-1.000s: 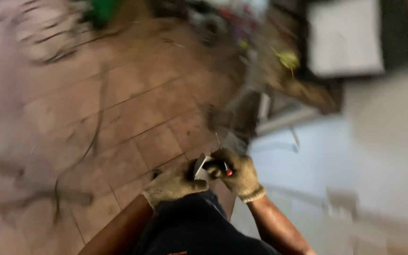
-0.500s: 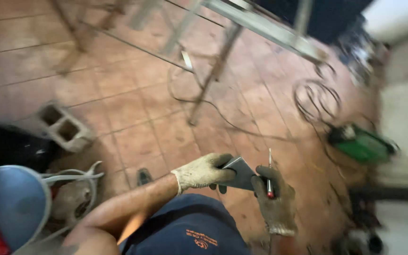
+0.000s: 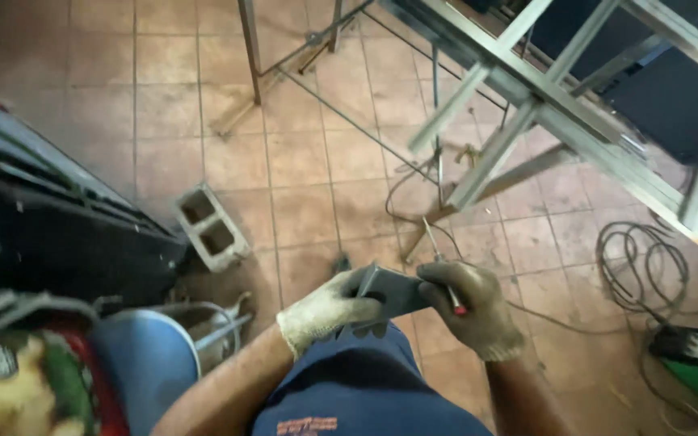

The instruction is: Measuring, marking, and cutting metal beams using a tape measure and an angle grinder

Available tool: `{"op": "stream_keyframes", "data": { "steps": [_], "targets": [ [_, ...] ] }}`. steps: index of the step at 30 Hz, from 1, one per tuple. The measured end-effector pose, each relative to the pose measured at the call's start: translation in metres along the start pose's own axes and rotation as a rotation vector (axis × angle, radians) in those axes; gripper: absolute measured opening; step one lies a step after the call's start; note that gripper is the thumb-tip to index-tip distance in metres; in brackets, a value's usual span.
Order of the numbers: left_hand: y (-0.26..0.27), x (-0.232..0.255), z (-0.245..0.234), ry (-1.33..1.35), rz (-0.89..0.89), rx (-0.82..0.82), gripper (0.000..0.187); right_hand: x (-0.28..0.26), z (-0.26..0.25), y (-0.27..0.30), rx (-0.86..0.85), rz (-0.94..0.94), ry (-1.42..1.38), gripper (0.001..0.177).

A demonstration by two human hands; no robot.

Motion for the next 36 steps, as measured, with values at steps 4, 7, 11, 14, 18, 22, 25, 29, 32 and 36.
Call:
{"op": "stream_keyframes", "data": {
  "steps": [4,7,11,14,18,22,25,29,32,36],
  "targets": [
    [-0.028,0.050,-0.082,0.103,0.001,0.186,0.036,0.040,0.001,-0.093,0.026,-0.014,0.076,0.022],
    [-0.068,0.086,-0.153,0.005,-0.094,0.290,0.042,0.082,-0.003,-0.176,0.035,0.051,0.114,0.022],
    [-0.138,0.152,-0.239,-0.267,-0.189,0.287,0.039,0.139,-0.008,-0.295,0.092,0.231,0.137,0.028],
    [-0.173,0.188,-0.292,-0.465,-0.238,0.329,0.034,0.181,-0.008,-0.386,-0.034,0.184,0.319,0.041],
    [-0.235,0.249,-0.349,-0.915,-0.332,0.227,0.040,0.284,0.005,-0.458,0.038,0.312,0.470,0.046],
    [-0.320,0.292,-0.401,-1.230,-0.253,0.057,0.052,0.332,0.019,-0.515,0.092,0.305,0.701,0.056],
    [-0.383,0.315,-0.425,-1.436,-0.022,-0.112,0.043,0.336,0.024,-0.537,0.085,0.363,0.785,0.054],
    [-0.454,0.328,-0.439,-1.673,0.323,-0.212,0.034,0.360,0.036,-0.534,0.165,0.126,0.913,0.026],
    [-0.480,0.308,-0.454,-1.686,0.353,-0.320,0.035,0.390,0.043,-0.516,-0.038,0.199,0.956,0.054],
    [-0.523,0.279,-0.466,-1.728,0.448,-0.364,0.039,0.386,0.042,-0.510,-0.117,0.221,0.880,0.047]
  ]
}}
Point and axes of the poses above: each hand's wrist, its own y-axis away from the middle knuckle, its own z-axis out of the palm, x = y × z, the point moved 10 cm from there along -y, towards the middle knuckle, and after that the axes turned 4 degrees about -x, right-handed, at the moved point
